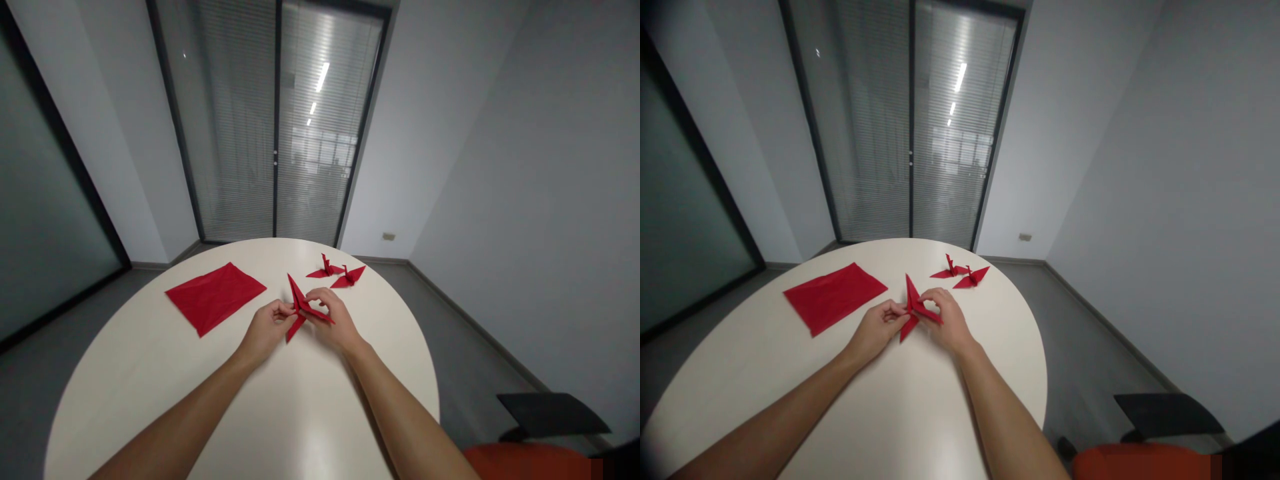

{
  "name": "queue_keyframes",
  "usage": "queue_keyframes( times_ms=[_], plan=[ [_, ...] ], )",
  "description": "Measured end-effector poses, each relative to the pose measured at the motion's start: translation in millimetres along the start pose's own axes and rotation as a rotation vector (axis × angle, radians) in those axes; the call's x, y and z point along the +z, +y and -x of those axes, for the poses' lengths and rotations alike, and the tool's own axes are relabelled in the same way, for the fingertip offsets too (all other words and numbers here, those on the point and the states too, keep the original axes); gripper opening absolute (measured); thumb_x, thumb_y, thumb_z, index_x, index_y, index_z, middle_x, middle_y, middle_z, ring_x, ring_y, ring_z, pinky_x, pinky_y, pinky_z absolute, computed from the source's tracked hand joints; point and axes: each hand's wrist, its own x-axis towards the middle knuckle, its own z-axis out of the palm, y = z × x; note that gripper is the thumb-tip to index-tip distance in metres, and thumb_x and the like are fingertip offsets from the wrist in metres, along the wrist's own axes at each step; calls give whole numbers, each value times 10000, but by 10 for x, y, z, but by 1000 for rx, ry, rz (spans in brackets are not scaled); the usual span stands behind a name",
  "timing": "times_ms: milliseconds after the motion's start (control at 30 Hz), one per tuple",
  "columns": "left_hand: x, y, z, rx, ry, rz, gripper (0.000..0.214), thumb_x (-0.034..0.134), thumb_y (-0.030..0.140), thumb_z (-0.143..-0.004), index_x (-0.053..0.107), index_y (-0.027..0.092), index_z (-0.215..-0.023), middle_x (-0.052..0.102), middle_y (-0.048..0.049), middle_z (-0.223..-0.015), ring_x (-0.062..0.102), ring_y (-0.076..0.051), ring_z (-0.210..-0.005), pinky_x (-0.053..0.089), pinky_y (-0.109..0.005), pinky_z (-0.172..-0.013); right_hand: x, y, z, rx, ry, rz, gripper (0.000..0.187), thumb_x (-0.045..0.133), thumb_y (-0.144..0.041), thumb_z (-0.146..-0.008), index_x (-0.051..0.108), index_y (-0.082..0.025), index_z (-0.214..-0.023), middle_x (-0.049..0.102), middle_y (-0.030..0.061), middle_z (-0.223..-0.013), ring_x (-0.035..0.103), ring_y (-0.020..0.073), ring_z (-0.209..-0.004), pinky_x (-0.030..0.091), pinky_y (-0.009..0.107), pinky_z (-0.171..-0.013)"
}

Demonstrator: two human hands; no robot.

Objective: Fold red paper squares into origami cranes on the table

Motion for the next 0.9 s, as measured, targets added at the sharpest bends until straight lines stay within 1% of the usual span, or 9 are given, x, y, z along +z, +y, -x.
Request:
queue_keyframes(
  times_ms=[100, 167, 267, 333, 400, 500, 600, 733, 900],
  plan=[
    [6, -1, 3, 7, -16, 15, 231, 761, 339, -717, 593, 181, -695, 746, -108, -949, 688, -242, -938, 515, -367, -883, 11, 22, -8, 26, 14, -16, 113, 672, -334, -900, 714, -238, -943, 712, 70, -963, 629, 230, -929, 475, 385, -875],
    [11, 0, 7, -9, -5, 25, 257, 782, 350, -694, 592, 181, -737, 739, -100, -956, 688, -229, -905, 524, -350, -848, 14, 41, -13, 42, 19, 5, 143, 655, -355, -914, 728, -233, -893, 719, 69, -905, 630, 229, -881, 476, 385, -847],
    [22, 12, 22, -33, 17, 53, 371, 772, 360, -715, 607, 183, -995, 727, -83, -974, 690, -194, -839, 527, -311, -787, 1, 44, -20, 31, -5, 43, 178, 628, -369, -935, 733, -233, -889, 721, 67, -879, 623, 229, -866, 470, 387, -838],
    [27, 23, 32, -29, -6, 65, 464, 731, 356, -770, 575, 189, -1174, 723, -96, -1038, 695, -192, -875, 527, -309, -805, -11, 26, -23, 0, -31, 62, 176, 617, -371, -943, 732, -239, -924, 718, 66, -901, 617, 232, -886, 466, 391, -850],
    [26, 28, 36, -7, -37, 34, 478, 708, 344, -797, 588, 187, -1232, 722, -105, -1078, 695, -199, -901, 529, -315, -825, -19, 5, -23, -22, -40, 75, 169, 617, -372, -944, 729, -245, -954, 710, 68, -940, 609, 233, -920, 466, 391, -864],
    [18, 18, 34, 22, -51, -49, 355, 697, 337, -806, 683, 183, -1125, 737, -93, -1054, 693, -205, -869, 533, -316, -817, -20, -18, -20, -4, -40, 75, 164, 620, -367, -943, 724, -244, -977, 696, 67, -971, 599, 229, -948, 471, 377, -861],
    [8, -2, 29, 18, -50, -113, 252, 691, 323, -806, 724, 178, -1010, 751, -85, -989, 696, -217, -851, 534, -316, -803, -19, -36, -23, 2, -63, 75, 156, 636, -361, -935, 726, -236, -959, 693, 60, -954, 598, 224, -942, 470, 364, -851],
    [-6, -21, 18, 0, -76, -117, 216, 696, 313, -794, 719, 169, -952, 755, -91, -958, 703, -227, -841, 537, -321, -787, -27, -75, -36, -19, -127, 72, 146, 640, -344, -936, 739, -240, -906, 704, 44, -907, 606, 219, -916, 463, 361, -861],
    [-26, -8, -4, -41, -53, -48, 226, 719, 365, -763, 703, 158, -851, 754, -88, -887, 703, -228, -807, 534, -318, -763, -48, -74, -15, 21, -137, 1, 120, 678, -316, -906, 751, -240, -964, 706, 49, -955, 624, 210, -919, 477, 348, -852]
  ],
)
